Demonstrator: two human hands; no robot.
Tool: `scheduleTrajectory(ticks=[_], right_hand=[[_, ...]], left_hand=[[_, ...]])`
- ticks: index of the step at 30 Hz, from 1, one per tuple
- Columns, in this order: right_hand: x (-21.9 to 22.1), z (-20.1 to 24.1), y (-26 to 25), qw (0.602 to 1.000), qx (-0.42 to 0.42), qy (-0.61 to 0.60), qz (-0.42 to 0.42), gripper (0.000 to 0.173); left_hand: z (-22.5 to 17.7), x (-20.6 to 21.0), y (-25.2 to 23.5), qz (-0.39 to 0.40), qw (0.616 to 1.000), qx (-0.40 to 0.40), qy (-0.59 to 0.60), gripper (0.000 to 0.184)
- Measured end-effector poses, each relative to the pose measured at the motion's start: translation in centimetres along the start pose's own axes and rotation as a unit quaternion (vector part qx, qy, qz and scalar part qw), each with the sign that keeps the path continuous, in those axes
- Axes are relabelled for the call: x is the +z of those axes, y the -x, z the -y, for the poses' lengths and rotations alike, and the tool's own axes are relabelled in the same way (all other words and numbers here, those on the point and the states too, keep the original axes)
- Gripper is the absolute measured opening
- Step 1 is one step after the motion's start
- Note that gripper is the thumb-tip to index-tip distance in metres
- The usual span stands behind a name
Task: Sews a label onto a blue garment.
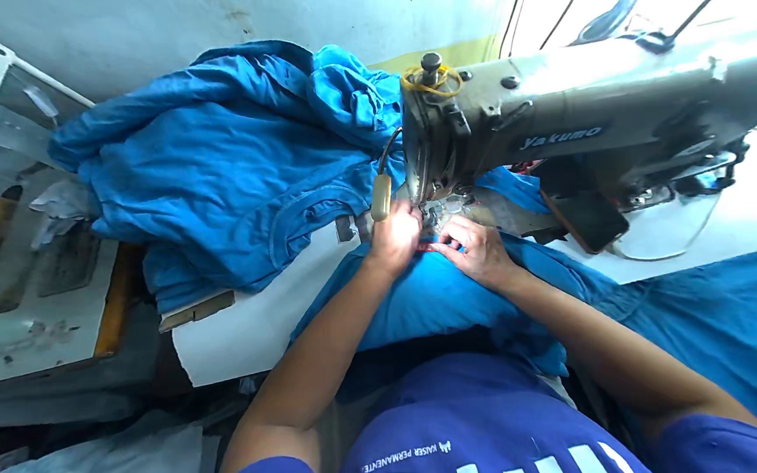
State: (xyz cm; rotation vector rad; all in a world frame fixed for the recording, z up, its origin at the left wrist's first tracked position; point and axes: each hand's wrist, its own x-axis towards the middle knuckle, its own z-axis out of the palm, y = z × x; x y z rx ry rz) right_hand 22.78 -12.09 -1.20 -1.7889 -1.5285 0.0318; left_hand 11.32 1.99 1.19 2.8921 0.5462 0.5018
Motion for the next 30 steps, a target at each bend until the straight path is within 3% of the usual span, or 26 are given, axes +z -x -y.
scheduleTrajectory(ticks=[9, 12, 15, 23, 26, 30], right_hand=[[0.9, -0.5, -2.8, 0.999, 0.021, 0.037, 0.002, 0.016], [1.1, -0.7, -2.4, 1.0, 0.005, 0.025, -0.009, 0.016], [0.9, -0.4, -1.9, 1.0, 0.008, 0.011, -0.003, 0.016], [0.7, -0.5, -1.2, 0.999, 0.025, -0.026, 0.013, 0.019], [0.4, -0.5, -1.4, 0.998, 0.036, -0.037, 0.025, 0.019], [-0.4, -0.5, -2.0, 0.994, 0.054, -0.048, 0.082, 0.022]], left_hand=[[7.5, 3.1, -3.1, -0.067, 0.976, -0.119, 0.17, 0.02], [6.0, 1.9, -2.1, -0.049, 0.982, -0.039, 0.181, 0.013], [4.2, 1.1, -1.4, -0.051, 0.991, 0.011, 0.121, 0.02], [2.9, -1.5, 0.1, 0.032, 0.999, -0.02, 0.035, 0.025], [0.7, -3.5, 4.6, -0.012, 0.998, 0.026, 0.048, 0.025], [0.1, -2.0, 10.8, 0.038, 0.998, -0.026, 0.047, 0.046]])
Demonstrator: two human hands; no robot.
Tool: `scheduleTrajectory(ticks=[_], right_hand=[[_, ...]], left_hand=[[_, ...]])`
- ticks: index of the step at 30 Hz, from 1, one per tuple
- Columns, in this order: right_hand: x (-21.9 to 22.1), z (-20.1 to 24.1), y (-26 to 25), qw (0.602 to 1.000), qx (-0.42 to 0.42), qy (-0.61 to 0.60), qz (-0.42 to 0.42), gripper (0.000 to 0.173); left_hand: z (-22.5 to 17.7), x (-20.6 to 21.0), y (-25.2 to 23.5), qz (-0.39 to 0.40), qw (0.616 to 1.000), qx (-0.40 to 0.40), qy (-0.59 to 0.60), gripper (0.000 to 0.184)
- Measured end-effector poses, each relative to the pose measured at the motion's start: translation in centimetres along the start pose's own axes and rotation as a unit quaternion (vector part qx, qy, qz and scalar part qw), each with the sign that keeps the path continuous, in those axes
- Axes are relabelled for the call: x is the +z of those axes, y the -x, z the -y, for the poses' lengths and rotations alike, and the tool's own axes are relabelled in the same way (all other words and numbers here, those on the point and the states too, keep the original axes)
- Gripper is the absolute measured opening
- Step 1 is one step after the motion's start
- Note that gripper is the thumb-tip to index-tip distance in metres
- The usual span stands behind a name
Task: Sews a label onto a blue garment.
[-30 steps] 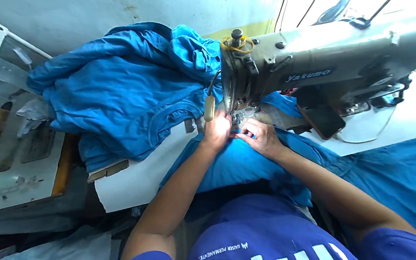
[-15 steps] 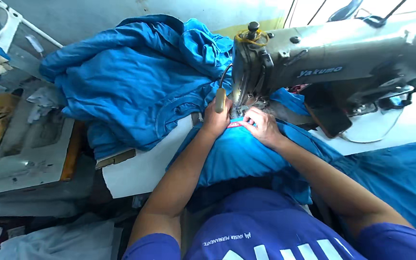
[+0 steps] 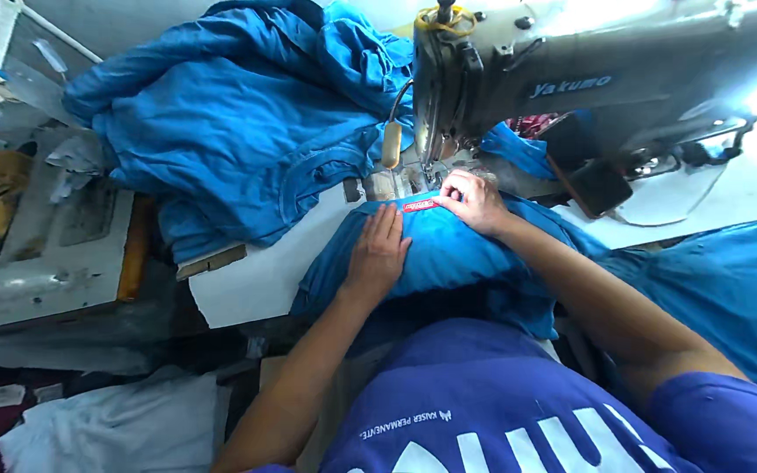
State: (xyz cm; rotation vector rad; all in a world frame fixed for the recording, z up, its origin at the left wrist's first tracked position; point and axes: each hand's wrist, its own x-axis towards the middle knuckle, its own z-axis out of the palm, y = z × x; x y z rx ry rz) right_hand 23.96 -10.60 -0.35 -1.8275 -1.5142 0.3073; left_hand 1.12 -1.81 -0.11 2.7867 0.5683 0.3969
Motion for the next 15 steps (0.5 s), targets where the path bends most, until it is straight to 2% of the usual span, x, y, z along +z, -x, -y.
scheduleTrajectory(ticks=[2, 5, 11, 13, 15], right_hand=[[-0.6, 0.4, -0.5, 0.999, 0.014, 0.001, 0.039, 0.022], [-0.8, 0.6, -0.7, 0.998, 0.022, 0.016, 0.064, 0.022], [-0.2, 0.5, -0.4, 0.999, -0.003, 0.029, 0.032, 0.021], [0.1, 0.5, -0.2, 0.999, -0.013, 0.033, 0.013, 0.021], [0.2, 0.4, 0.0, 0.999, -0.021, 0.033, 0.0, 0.02]], left_hand=[[0.8, 0.5, 0.9, -0.014, 1.0, -0.003, -0.011, 0.054], [1.0, 0.2, 1.1, -0.02, 1.0, -0.014, -0.019, 0.058], [1.6, -0.5, 1.4, -0.04, 0.998, -0.052, -0.022, 0.065], [1.3, -1.0, 1.4, -0.02, 0.997, -0.069, -0.03, 0.064], [-0.1, -2.0, 0.8, 0.017, 0.995, -0.091, -0.038, 0.055]])
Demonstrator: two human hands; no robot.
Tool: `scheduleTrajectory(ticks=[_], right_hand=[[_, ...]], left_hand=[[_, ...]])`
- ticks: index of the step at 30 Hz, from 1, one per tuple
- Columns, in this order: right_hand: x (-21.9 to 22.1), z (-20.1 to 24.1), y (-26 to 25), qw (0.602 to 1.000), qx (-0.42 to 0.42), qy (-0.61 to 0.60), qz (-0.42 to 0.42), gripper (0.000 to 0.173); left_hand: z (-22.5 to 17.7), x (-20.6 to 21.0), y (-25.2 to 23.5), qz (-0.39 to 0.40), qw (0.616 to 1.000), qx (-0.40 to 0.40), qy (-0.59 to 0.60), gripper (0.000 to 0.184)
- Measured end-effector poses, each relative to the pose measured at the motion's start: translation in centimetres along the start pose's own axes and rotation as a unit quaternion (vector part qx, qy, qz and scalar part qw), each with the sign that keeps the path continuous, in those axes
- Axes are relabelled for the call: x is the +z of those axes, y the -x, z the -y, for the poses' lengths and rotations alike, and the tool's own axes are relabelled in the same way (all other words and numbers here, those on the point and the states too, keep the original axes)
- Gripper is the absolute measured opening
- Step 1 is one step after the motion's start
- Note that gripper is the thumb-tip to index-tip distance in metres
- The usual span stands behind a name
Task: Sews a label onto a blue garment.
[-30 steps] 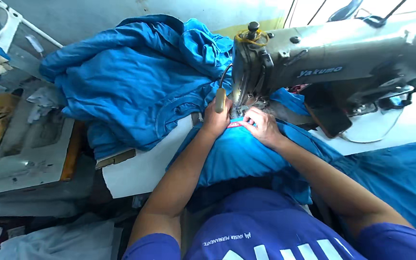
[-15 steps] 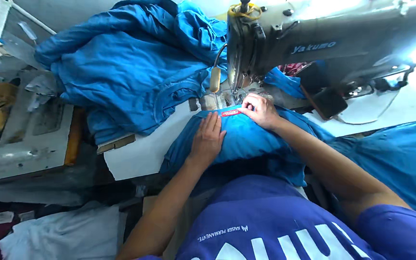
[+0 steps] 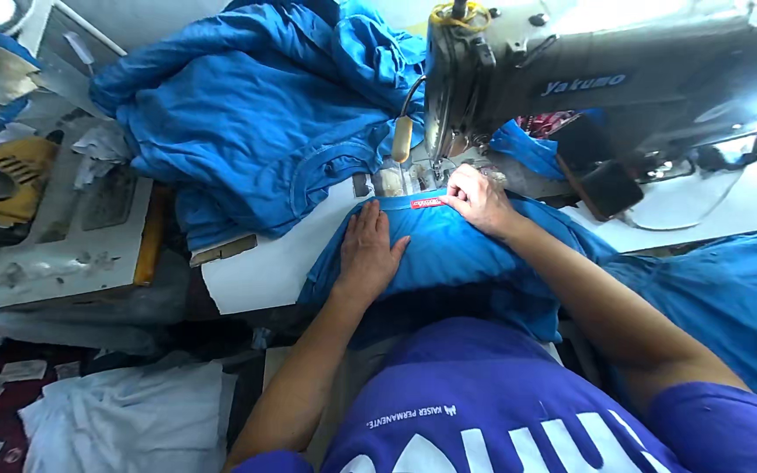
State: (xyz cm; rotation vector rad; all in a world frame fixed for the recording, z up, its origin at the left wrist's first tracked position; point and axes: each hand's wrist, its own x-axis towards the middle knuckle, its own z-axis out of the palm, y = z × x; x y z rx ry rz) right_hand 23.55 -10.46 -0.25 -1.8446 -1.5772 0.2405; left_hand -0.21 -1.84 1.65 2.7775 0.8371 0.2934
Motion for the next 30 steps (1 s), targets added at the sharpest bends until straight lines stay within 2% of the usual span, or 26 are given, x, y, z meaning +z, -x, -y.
scheduleTrajectory(ticks=[3, 5, 7, 11, 13, 19, 23, 27, 30], right_hand=[[0.1, 0.0, 0.0, 1.0, 0.001, -0.007, -0.002, 0.02], [0.0, -0.2, -0.1, 1.0, 0.0, -0.012, 0.004, 0.019], [-0.3, -0.2, -0.2, 1.0, -0.001, -0.014, 0.014, 0.016], [-0.4, -0.5, -0.6, 0.999, 0.003, -0.015, 0.028, 0.016], [-0.5, -0.6, -0.7, 0.999, 0.004, -0.02, 0.032, 0.021], [-1.2, 0.0, 0.4, 0.999, 0.016, -0.03, -0.006, 0.016], [-2.8, 2.0, 4.5, 0.998, 0.041, 0.022, -0.051, 0.032], [-3.8, 1.8, 8.8, 0.994, 0.056, 0.02, -0.097, 0.032], [-4.3, 1.2, 10.9, 0.99, 0.057, 0.026, -0.124, 0.026]], left_hand=[[-3.2, -0.2, -0.8, -0.078, 0.995, 0.069, 0.005, 0.024], [-4.8, 0.7, -2.4, -0.133, 0.98, 0.139, 0.055, 0.022], [-5.1, 1.7, -4.7, -0.141, 0.969, 0.158, 0.127, 0.022], [-3.6, 2.1, -7.9, -0.043, 0.959, 0.08, 0.269, 0.012], [-2.7, 2.2, -8.4, -0.02, 0.95, 0.078, 0.303, 0.011], [-2.7, 1.4, -9.2, 0.034, 0.956, 0.049, 0.286, 0.012], [-2.0, 1.2, -10.0, 0.066, 0.955, 0.044, 0.287, 0.011], [-2.1, 1.1, -10.5, 0.075, 0.957, 0.029, 0.28, 0.012], [-2.3, 0.9, -10.6, 0.091, 0.958, 0.021, 0.27, 0.013]])
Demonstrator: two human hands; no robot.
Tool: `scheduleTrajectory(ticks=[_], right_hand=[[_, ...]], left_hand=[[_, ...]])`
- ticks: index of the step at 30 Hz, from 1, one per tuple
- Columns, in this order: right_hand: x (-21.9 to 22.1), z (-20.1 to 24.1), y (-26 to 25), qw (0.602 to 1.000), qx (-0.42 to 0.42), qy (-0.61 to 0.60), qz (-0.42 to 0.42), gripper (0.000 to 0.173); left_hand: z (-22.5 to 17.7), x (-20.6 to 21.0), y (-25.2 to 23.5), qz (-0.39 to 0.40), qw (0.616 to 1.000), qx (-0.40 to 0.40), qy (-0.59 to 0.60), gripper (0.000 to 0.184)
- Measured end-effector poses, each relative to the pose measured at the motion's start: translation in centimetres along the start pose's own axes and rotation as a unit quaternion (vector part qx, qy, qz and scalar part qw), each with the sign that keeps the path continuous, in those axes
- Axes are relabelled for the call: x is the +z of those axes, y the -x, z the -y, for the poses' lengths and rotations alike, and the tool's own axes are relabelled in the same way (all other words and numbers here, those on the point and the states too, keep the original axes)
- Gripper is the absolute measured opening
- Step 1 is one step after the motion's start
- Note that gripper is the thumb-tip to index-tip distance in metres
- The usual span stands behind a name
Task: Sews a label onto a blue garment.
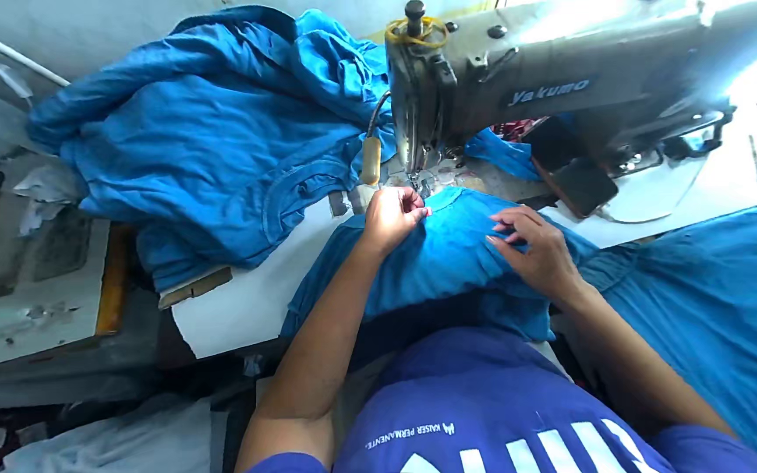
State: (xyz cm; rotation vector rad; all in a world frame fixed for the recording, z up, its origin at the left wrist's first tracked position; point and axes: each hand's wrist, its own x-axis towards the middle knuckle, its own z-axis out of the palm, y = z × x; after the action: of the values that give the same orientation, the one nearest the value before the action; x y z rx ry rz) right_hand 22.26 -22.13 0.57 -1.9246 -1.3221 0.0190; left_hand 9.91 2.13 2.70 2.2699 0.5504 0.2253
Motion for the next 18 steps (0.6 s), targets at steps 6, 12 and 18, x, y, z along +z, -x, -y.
scheduleTrajectory(ticks=[6, 12, 18], right_hand=[[0.3, 0.2, 0.1, 0.999, -0.024, -0.022, -0.004, 0.02], [2.3, 1.8, -1.6, 0.997, -0.059, -0.045, 0.01, 0.019], [4.3, 3.4, -5.3, 0.992, 0.03, -0.112, 0.042, 0.031]], left_hand=[[-1.1, 0.1, -0.3, 0.035, 0.998, -0.035, -0.041, 0.014], [-2.0, 0.4, -0.3, 0.052, 0.994, -0.051, -0.083, 0.015], [1.8, 0.3, 0.1, -0.011, 0.984, 0.047, 0.172, 0.009]])
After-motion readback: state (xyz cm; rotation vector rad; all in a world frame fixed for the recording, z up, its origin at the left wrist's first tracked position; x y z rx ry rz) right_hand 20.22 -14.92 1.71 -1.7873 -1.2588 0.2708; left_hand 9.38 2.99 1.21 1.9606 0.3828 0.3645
